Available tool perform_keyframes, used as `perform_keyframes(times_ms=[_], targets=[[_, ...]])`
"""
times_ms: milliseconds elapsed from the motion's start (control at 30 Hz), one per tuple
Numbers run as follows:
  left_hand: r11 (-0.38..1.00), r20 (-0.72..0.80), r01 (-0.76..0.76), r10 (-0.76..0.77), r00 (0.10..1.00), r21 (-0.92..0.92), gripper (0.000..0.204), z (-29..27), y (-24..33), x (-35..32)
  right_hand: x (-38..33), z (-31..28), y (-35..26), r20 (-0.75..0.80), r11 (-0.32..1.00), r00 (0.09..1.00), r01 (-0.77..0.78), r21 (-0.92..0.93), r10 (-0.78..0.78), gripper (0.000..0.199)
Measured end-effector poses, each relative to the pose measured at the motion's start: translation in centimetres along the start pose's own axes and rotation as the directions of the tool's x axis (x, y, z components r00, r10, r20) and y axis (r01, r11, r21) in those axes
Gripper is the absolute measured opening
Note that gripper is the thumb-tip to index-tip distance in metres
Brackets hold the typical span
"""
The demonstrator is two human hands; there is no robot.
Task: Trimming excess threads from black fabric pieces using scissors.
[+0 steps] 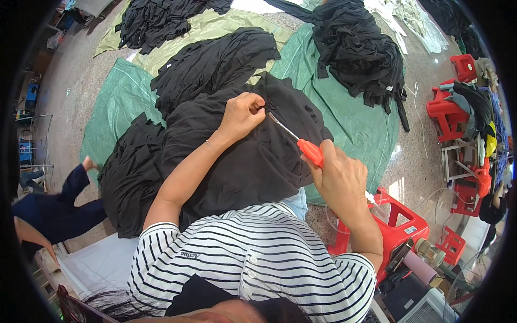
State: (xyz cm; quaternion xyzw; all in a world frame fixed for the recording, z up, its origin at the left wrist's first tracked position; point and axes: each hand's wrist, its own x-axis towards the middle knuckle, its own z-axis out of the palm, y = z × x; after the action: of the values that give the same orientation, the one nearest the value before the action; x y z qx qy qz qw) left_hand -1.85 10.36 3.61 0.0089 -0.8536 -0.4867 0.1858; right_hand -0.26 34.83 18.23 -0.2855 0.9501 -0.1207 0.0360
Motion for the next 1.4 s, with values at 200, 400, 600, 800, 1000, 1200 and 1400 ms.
perform_keyframes(times_ms=[200,400,600,800,1000,1200,1400], targets=[[0.999,0.017,0.044,-0.044,0.999,0.007,0.012,0.1,-0.2,0.2,0.0,-0.2,0.0,0.005,0.999,1.0,0.024,-0.04,-0.023,0.032],[0.994,0.074,0.041,-0.049,0.996,0.097,0.016,-0.2,-0.2,0.3,0.2,0.5,0.4,-0.073,0.996,0.995,0.071,-0.048,-0.074,0.036],[0.996,0.075,0.078,-0.081,0.994,0.038,0.015,-0.4,0.1,-0.2,-0.3,0.6,0.2,-0.078,0.998,0.995,0.057,-0.016,-0.058,0.038],[0.997,0.065,0.078,-0.077,0.995,-0.012,0.012,-0.5,-0.5,-0.1,-0.3,0.6,-0.2,-0.017,0.997,0.997,0.073,-0.005,-0.073,0.037],[0.986,-0.224,-0.115,0.14,0.965,0.122,0.01,-4.6,1.0,3.5,-0.9,0.5,0.2,-0.232,0.97,0.958,-0.121,0.212,0.17,0.031],[0.907,0.66,-0.419,0.285,0.695,0.05,0.018,-5.2,6.6,-0.4,-4.9,1.3,1.6,-0.114,0.928,0.949,-0.256,0.272,0.295,0.03],[0.849,0.875,-0.504,0.116,0.47,0.159,0.013,-3.1,7.9,0.6,-8.7,0.3,0.3,-0.004,0.923,0.973,-0.218,0.318,0.231,0.027]])
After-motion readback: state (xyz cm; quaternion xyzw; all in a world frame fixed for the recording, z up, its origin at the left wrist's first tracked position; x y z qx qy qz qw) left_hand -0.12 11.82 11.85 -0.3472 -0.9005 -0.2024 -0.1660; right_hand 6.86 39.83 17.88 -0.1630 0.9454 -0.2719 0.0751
